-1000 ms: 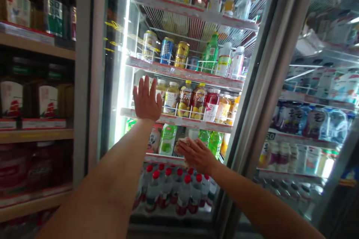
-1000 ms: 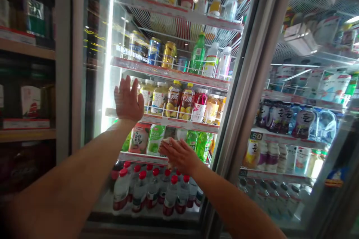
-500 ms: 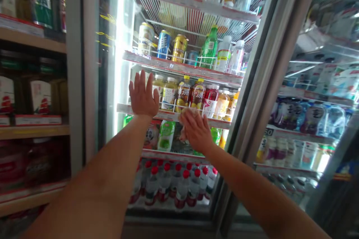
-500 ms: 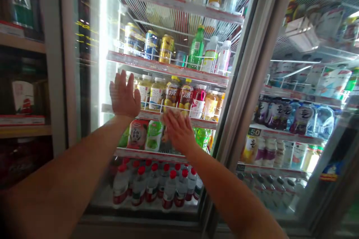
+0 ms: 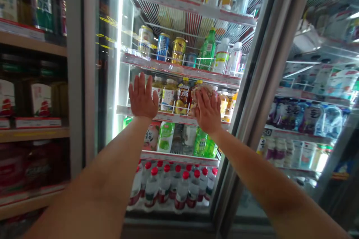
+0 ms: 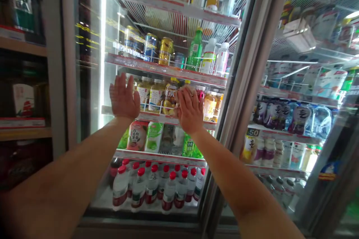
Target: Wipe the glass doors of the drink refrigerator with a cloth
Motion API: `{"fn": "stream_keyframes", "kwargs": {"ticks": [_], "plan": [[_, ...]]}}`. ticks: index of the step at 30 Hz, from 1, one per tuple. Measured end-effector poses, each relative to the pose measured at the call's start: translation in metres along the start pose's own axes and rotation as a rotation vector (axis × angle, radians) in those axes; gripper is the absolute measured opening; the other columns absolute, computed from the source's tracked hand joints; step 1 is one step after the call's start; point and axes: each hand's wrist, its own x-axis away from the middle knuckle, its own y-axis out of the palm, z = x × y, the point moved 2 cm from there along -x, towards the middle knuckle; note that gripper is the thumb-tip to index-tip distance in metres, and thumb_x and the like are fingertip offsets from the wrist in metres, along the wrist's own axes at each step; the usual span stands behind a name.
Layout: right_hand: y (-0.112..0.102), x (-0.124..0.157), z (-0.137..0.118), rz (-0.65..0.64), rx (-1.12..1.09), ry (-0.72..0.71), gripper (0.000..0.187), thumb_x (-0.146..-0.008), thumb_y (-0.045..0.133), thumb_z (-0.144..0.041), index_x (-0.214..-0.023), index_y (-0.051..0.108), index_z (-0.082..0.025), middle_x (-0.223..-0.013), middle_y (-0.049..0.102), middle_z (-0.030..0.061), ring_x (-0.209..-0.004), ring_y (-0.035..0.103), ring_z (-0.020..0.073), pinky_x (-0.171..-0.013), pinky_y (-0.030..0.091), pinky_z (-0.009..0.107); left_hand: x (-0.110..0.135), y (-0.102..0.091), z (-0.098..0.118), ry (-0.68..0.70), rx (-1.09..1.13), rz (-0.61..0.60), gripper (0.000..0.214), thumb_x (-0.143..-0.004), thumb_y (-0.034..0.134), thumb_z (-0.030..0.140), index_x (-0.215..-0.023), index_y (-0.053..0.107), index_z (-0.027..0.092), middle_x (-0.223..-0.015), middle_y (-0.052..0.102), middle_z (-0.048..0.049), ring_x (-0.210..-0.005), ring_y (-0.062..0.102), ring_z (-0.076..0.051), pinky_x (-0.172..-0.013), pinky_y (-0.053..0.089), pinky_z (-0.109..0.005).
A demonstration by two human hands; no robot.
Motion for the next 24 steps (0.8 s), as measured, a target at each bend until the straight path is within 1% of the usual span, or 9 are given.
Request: {"fn": "stream_keyframes", "kwargs": {"ticks": [2, 4, 7, 9, 12, 15, 18, 21, 24], "plan": [[0.007, 0.031, -0.016, -0.035, -0.017, -0.135, 0.067, -0.102, 0.044, -0.032, -0.164, 0.019, -0.024, -0.166, 0.036, 0.0037, -0.157, 0.018, 0.0327, -0.127, 0.012, 0.059, 0.000, 0.000, 0.000, 0.001, -0.004, 0.001, 0.063, -0.101, 0.035, 0.042, -0.159, 0.034, 0.017, -0.169, 0.022, -0.0111, -0.158, 0.012, -0.029, -0.130, 0.004, -0.055], [0.012, 0.060, -0.031, -0.100, -0.041, -0.383, 0.065, -0.102, 0.044, -0.029, -0.163, 0.023, -0.026, -0.164, 0.039, 0.0001, -0.156, 0.021, 0.0274, -0.129, 0.008, 0.055, 0.000, -0.001, 0.001, 0.005, -0.009, 0.006, 0.063, -0.102, 0.034, 0.043, -0.159, 0.034, 0.016, -0.169, 0.023, -0.0116, -0.158, 0.013, -0.030, -0.129, 0.005, -0.056], [0.012, 0.066, -0.035, -0.156, -0.060, -0.585, 0.061, -0.103, 0.044, -0.029, -0.161, 0.028, -0.029, -0.164, 0.038, -0.0057, -0.156, 0.022, 0.0224, -0.131, 0.005, 0.051, 0.000, -0.002, 0.002, 0.008, -0.005, 0.015, 0.063, -0.102, 0.033, 0.044, -0.158, 0.035, 0.015, -0.169, 0.023, -0.0114, -0.158, 0.013, -0.030, -0.129, 0.006, -0.056], [0.006, 0.039, -0.024, -0.154, -0.054, -0.494, 0.063, -0.103, 0.045, -0.033, -0.162, 0.024, -0.030, -0.165, 0.036, -0.0052, -0.157, 0.020, 0.0243, -0.130, 0.007, 0.054, 0.000, -0.002, 0.002, 0.010, -0.010, 0.011, 0.064, -0.102, 0.033, 0.045, -0.158, 0.035, 0.014, -0.169, 0.023, -0.0116, -0.158, 0.014, -0.031, -0.129, 0.006, -0.056], [-0.004, -0.015, 0.001, -0.101, -0.020, -0.171, 0.067, -0.103, 0.044, -0.034, -0.164, 0.016, -0.029, -0.167, 0.033, -0.0003, -0.157, 0.018, 0.0318, -0.127, 0.013, 0.061, 0.000, -0.002, 0.002, 0.000, -0.007, 0.003, 0.064, -0.102, 0.034, 0.044, -0.158, 0.035, 0.013, -0.169, 0.022, -0.0118, -0.158, 0.013, -0.030, -0.130, 0.004, -0.053], [-0.006, -0.034, 0.010, -0.040, 0.005, 0.017, 0.069, -0.102, 0.042, -0.033, -0.165, 0.013, -0.027, -0.168, 0.030, 0.0027, -0.156, 0.018, 0.0378, -0.125, 0.017, 0.065, 0.000, -0.002, 0.003, -0.011, -0.015, 0.010, 0.063, -0.101, 0.035, 0.041, -0.158, 0.036, 0.016, -0.169, 0.022, -0.0106, -0.158, 0.012, -0.028, -0.130, 0.004, -0.051], [0.001, -0.004, -0.007, -0.023, -0.007, -0.078, 0.071, -0.102, 0.043, -0.032, -0.165, 0.009, -0.026, -0.167, 0.032, 0.0036, -0.156, 0.019, 0.0362, -0.126, 0.017, 0.062, 0.001, -0.002, 0.004, -0.010, -0.031, 0.020, 0.062, -0.100, 0.035, 0.039, -0.158, 0.036, 0.017, -0.168, 0.025, -0.0104, -0.158, 0.013, -0.027, -0.130, 0.005, -0.049], [0.010, 0.041, -0.030, -0.082, -0.056, -0.346, 0.071, -0.102, 0.045, -0.030, -0.165, 0.012, -0.026, -0.164, 0.038, 0.0020, -0.156, 0.024, 0.0303, -0.128, 0.013, 0.056, 0.001, -0.003, 0.004, -0.014, -0.012, 0.030, 0.061, -0.100, 0.036, 0.038, -0.158, 0.037, 0.017, -0.168, 0.026, -0.0099, -0.158, 0.014, -0.026, -0.130, 0.005, -0.049], [0.010, 0.059, -0.035, -0.132, -0.090, -0.539, 0.066, -0.102, 0.047, -0.028, -0.163, 0.022, -0.027, -0.160, 0.046, -0.0010, -0.155, 0.028, 0.0260, -0.130, 0.008, 0.053, 0.001, -0.003, 0.005, -0.023, -0.017, 0.019, 0.061, -0.100, 0.036, 0.039, -0.157, 0.038, 0.017, -0.168, 0.026, -0.0100, -0.158, 0.014, -0.026, -0.130, 0.005, -0.049]]}}
